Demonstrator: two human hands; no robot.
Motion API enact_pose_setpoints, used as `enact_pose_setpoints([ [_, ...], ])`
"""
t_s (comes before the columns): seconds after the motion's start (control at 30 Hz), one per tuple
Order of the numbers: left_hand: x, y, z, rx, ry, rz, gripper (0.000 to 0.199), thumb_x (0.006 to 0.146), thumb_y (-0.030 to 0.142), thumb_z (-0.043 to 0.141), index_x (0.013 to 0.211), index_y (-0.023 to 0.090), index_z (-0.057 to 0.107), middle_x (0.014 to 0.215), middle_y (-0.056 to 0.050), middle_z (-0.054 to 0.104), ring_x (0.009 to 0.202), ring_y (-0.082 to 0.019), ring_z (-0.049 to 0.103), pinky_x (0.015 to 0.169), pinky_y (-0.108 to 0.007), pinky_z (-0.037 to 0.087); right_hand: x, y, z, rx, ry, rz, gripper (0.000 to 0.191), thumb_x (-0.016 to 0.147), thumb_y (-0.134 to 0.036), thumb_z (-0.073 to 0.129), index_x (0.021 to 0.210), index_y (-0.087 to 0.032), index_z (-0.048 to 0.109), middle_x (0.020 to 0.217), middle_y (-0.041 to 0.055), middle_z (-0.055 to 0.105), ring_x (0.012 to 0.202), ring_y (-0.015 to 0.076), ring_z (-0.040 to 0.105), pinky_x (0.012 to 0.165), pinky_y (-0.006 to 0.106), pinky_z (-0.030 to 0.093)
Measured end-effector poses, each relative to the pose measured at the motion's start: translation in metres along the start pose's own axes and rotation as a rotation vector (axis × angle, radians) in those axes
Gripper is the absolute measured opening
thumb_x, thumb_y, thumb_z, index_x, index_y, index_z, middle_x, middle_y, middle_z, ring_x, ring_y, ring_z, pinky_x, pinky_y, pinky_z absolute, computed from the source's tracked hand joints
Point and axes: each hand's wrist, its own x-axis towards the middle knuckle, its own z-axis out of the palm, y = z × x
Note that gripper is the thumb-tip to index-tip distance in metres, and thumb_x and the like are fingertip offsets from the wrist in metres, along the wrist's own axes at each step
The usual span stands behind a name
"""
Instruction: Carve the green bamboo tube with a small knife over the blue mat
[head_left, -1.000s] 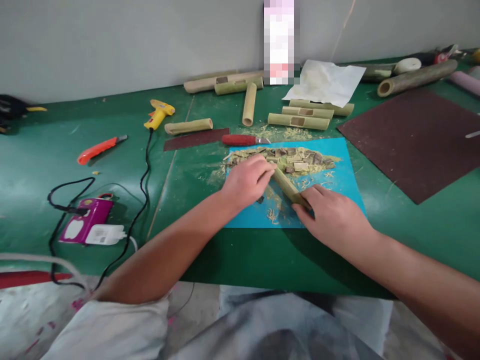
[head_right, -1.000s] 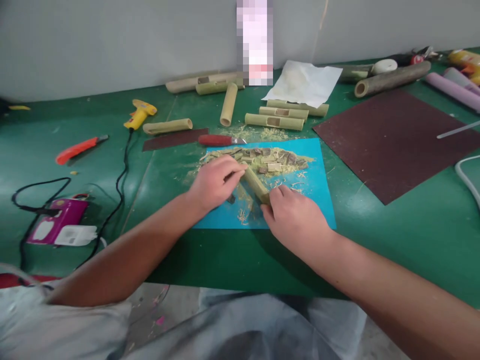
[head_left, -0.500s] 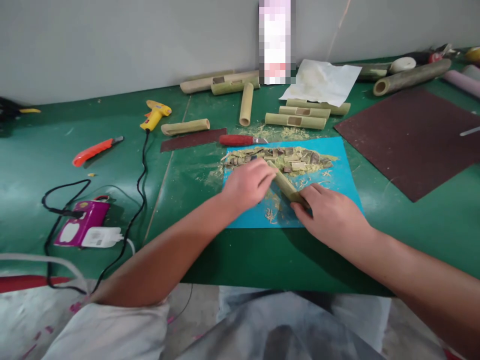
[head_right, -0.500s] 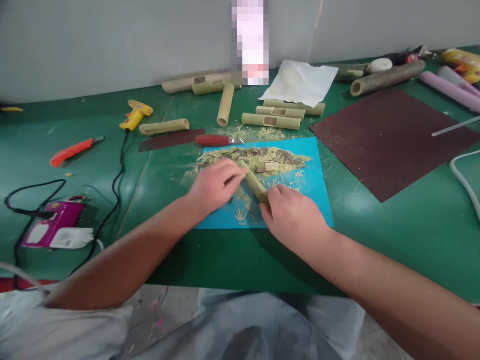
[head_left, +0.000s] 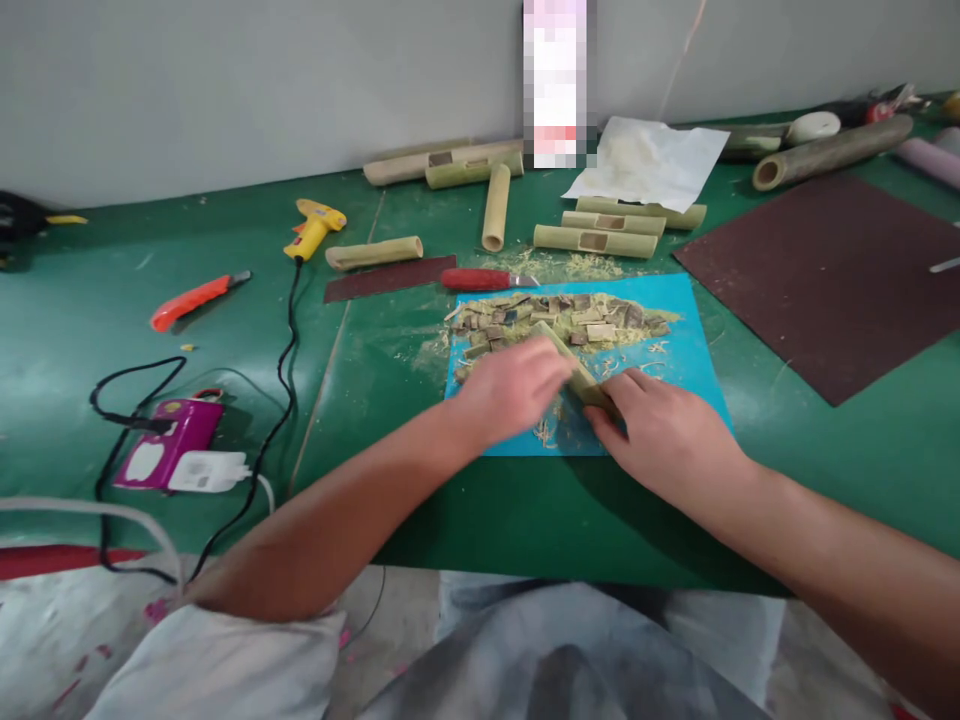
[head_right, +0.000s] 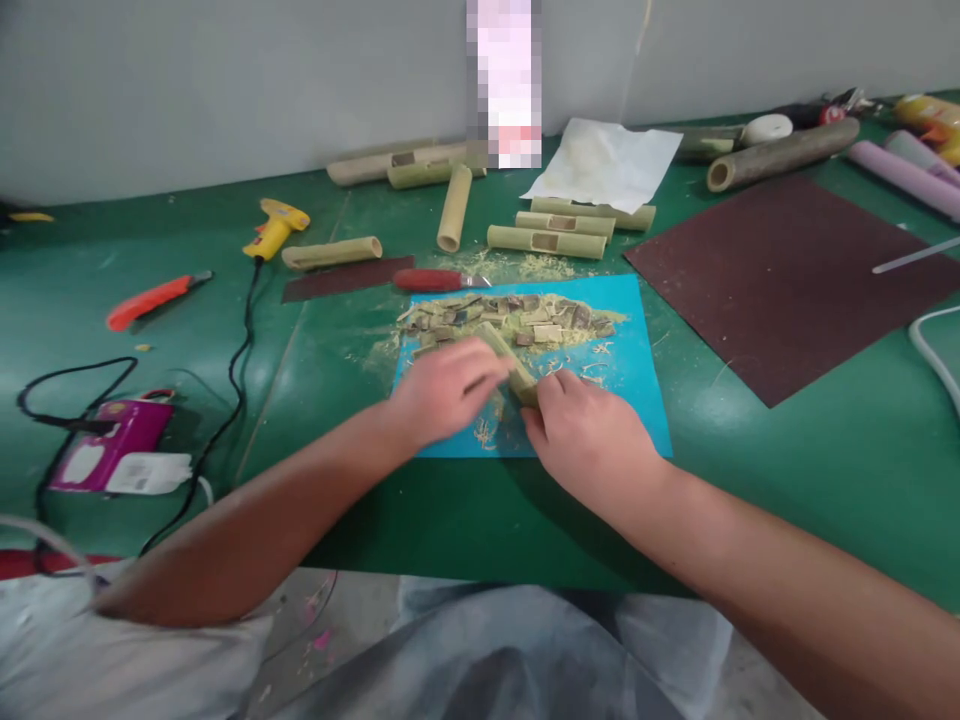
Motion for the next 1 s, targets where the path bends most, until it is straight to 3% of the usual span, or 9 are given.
enact_pose_setpoints([
  [0.1,0.001,-0.001,-0.001,0.046,0.11,-0.049,0.026,0.103,0.026,0.048,0.1,0.014,0.07,0.091,-0.007,0.069,0.083,-0.016,0.066,0.074,-0.027,0.053,0.0,0.001,0.0,-0.008,0.0,0.014,0.022,0.094,-0.03,0.051,0.085,-0.016,0.064,0.078,0.0073,0.065,0.064,0.0167,0.055,0.054,0.031,0.026],
  [0.23,0.001,0.001,-0.001,0.0,-0.067,0.041,0.031,0.105,0.029,0.042,0.098,0.017,0.071,0.087,-0.005,0.068,0.079,-0.014,0.065,0.069,-0.023,0.051,0.0,0.002,0.001,0.018,0.014,-0.01,0.021,0.094,-0.028,0.049,0.085,-0.016,0.063,0.078,0.0073,0.065,0.064,0.0164,0.055,0.055,0.031,0.026],
  [0.37,0.001,0.004,0.0,0.04,0.078,-0.047,0.028,0.103,0.027,0.046,0.098,0.014,0.07,0.09,-0.007,0.068,0.083,-0.016,0.065,0.073,-0.027,0.052,0.0,0.002,0.002,0.022,0.018,0.0,0.021,0.094,-0.029,0.05,0.084,-0.017,0.063,0.077,0.0068,0.064,0.064,0.0166,0.055,0.055,0.031,0.026],
  [0.5,0.001,0.003,0.001,-0.035,-0.06,0.076,0.03,0.104,0.026,0.045,0.093,0.016,0.071,0.085,-0.004,0.067,0.076,-0.014,0.065,0.066,-0.023,0.05,0.0,0.001,0.001,0.017,-0.008,-0.001,0.019,0.094,-0.027,0.051,0.086,-0.015,0.064,0.081,0.008,0.066,0.066,0.0172,0.057,0.056,0.031,0.027],
  [0.63,0.003,-0.009,-0.002,0.023,0.132,-0.052,0.02,0.1,0.022,0.053,0.1,0.013,0.071,0.091,-0.007,0.069,0.084,-0.017,0.067,0.075,-0.027,0.053,0.0,0.001,0.001,0.007,0.008,0.006,0.02,0.094,-0.03,0.051,0.085,-0.016,0.063,0.078,0.0071,0.065,0.064,0.0168,0.056,0.055,0.031,0.027],
  [0.77,0.003,-0.012,-0.003,0.008,0.041,-0.016,0.023,0.102,0.025,0.05,0.105,0.015,0.071,0.093,-0.007,0.07,0.085,-0.017,0.067,0.074,-0.027,0.054,-0.001,0.001,0.002,0.013,0.006,-0.006,0.02,0.094,-0.029,0.051,0.085,-0.016,0.063,0.08,0.0072,0.065,0.064,0.0164,0.056,0.054,0.031,0.026],
  [0.9,0.002,-0.014,-0.004,0.023,0.125,-0.064,0.02,0.1,0.023,0.052,0.097,0.015,0.071,0.09,-0.006,0.07,0.084,-0.017,0.067,0.075,-0.028,0.054,-0.001,0.001,0.004,0.033,0.021,-0.004,0.02,0.094,-0.03,0.052,0.085,-0.017,0.062,0.079,0.0065,0.065,0.064,0.0165,0.056,0.055,0.03,0.027],
  [1.0,0.001,-0.015,-0.006,-0.006,0.086,-0.032,0.02,0.101,0.022,0.052,0.103,0.015,0.07,0.091,-0.007,0.07,0.084,-0.016,0.067,0.075,-0.028,0.054,0.0,0.001,0.003,0.043,0.003,0.004,0.018,0.094,-0.029,0.052,0.085,-0.016,0.062,0.081,0.007,0.065,0.065,0.0169,0.057,0.055,0.03,0.028],
])
